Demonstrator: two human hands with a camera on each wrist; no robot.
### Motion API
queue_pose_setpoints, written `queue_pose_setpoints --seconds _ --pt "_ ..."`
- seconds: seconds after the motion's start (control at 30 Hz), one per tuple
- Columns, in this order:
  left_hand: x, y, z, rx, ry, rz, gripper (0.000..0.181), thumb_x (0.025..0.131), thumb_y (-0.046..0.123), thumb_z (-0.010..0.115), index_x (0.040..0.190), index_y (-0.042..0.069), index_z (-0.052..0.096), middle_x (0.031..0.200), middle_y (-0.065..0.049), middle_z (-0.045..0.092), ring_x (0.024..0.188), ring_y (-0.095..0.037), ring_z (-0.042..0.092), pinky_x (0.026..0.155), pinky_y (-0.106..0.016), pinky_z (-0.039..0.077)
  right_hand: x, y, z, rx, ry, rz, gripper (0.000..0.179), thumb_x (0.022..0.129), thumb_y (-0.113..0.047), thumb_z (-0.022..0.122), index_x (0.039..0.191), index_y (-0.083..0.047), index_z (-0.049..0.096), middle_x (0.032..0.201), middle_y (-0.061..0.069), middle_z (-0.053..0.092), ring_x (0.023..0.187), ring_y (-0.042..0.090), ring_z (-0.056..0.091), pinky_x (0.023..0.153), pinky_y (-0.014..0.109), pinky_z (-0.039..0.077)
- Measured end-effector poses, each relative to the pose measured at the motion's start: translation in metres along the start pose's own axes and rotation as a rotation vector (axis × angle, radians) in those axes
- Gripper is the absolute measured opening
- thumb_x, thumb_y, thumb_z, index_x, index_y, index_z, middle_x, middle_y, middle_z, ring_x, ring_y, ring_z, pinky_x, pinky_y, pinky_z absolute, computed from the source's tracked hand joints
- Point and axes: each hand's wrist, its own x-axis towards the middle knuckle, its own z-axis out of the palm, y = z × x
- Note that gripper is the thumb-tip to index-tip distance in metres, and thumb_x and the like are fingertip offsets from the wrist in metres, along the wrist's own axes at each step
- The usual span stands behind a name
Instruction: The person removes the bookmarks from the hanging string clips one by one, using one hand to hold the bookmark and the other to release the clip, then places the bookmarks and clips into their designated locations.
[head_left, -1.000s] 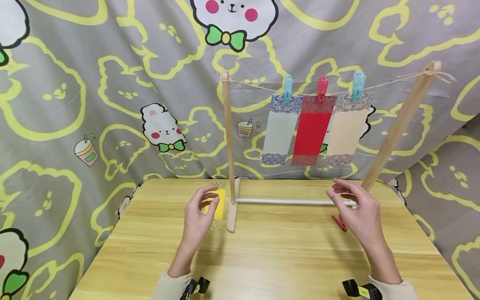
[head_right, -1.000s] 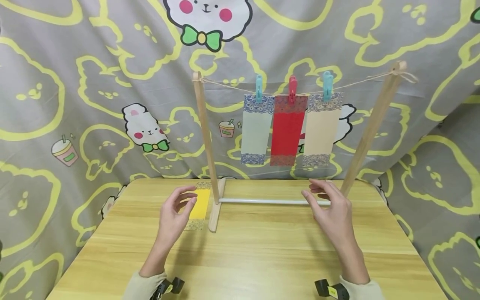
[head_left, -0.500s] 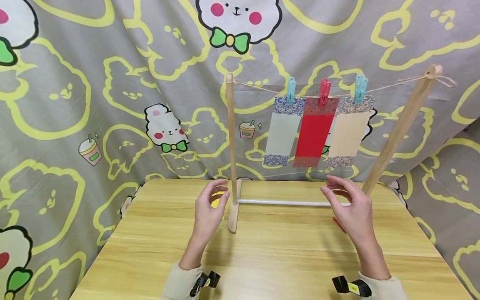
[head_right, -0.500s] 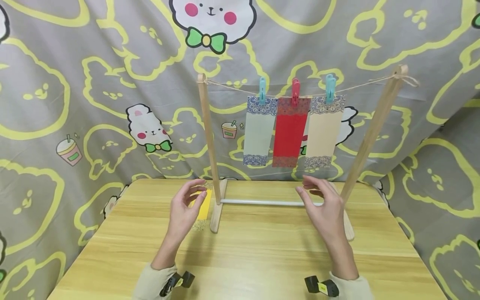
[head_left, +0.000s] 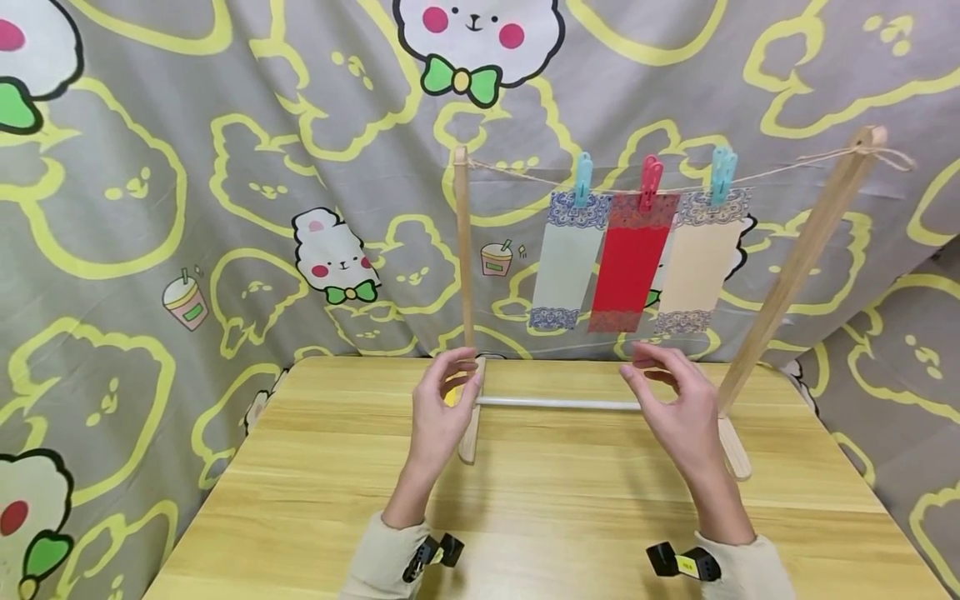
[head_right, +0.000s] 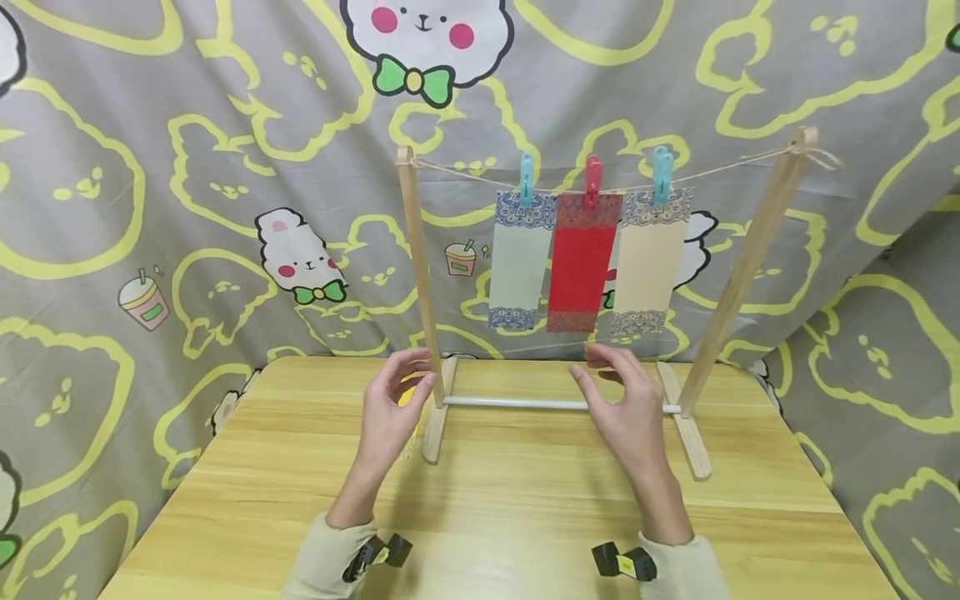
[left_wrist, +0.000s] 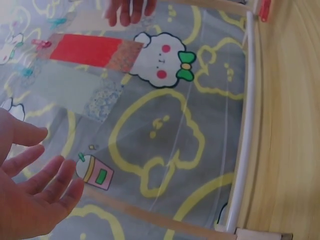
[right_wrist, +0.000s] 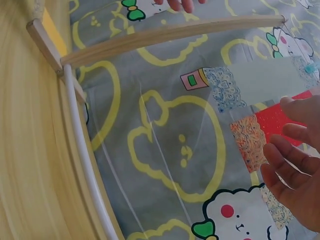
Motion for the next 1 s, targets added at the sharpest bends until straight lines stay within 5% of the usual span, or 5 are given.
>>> queue_pose_setpoints --seconds 0.5,1.0 --pt "0.01 0.007 0.016 -0.014 0.014 0.021 0.032 0.094 0.0 0.072 0.125 0.001 0.066 0.119 -0.011 0.069 0.109 -0.028 0.067 0.094 -0.052 0.056 0.008 -0.011 0.019 -0.026 -0.01 -0.035 0.038 0.086 -0.003 0.082 0.123 -0.008 0.073 0.109 0.005 0.072 0.099 0.023 0.067 0.088 0.018 0.053" --pt "0.019 0.016 0.046 -0.068 -0.01 0.033 0.035 0.094 -0.003 0.07 0.128 0.003 0.065 0.124 -0.009 0.068 0.114 -0.025 0.065 0.098 -0.049 0.054 0.017 -0.014 0.028 -0.03 0.03 -0.11 0.038 0.083 0.001 0.083 0.12 0.0 0.073 0.105 0.008 0.071 0.096 0.023 0.066 0.086 0.015 0.053"
